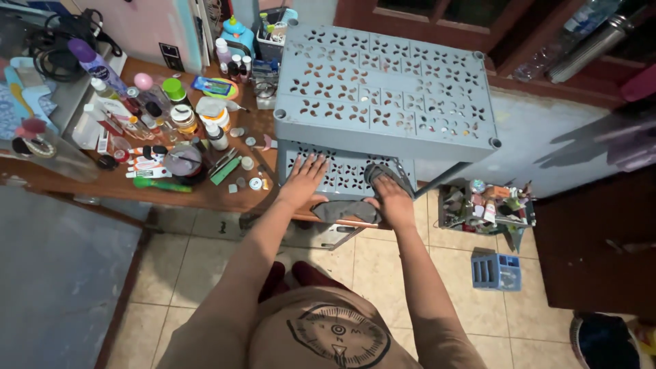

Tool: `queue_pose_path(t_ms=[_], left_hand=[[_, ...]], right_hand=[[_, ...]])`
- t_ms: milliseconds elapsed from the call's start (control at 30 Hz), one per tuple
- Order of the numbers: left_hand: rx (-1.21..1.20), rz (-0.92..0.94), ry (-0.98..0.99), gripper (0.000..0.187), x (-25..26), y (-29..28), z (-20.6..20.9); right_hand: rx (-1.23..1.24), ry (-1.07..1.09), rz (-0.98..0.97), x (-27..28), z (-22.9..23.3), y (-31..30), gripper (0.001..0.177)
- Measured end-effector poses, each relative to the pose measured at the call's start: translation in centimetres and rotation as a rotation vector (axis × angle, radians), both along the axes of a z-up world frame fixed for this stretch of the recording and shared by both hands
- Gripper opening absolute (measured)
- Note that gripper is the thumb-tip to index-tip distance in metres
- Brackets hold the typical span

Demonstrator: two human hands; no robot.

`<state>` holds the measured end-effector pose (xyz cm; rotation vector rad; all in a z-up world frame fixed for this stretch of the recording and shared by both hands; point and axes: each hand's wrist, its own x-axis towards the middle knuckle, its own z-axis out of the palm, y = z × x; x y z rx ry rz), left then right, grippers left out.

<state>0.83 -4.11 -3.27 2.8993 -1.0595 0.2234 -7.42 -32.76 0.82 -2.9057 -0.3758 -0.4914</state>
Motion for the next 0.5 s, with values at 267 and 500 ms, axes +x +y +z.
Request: queue_pose_path(t_ms=[267,500], left_hand=[[-0.024,0.013,-0.027,0.111,0.6,-0.5,-1.7],[0.075,0.073,0.049,0.116,0.1,-1.0,-0.7]], right_hand=[[0.180,0.034,-0.235,-1.1,-2.5,-1.3,0.033],[0.313,-0.228,-0.259,-1.1,-3.2,2.6,0.037]])
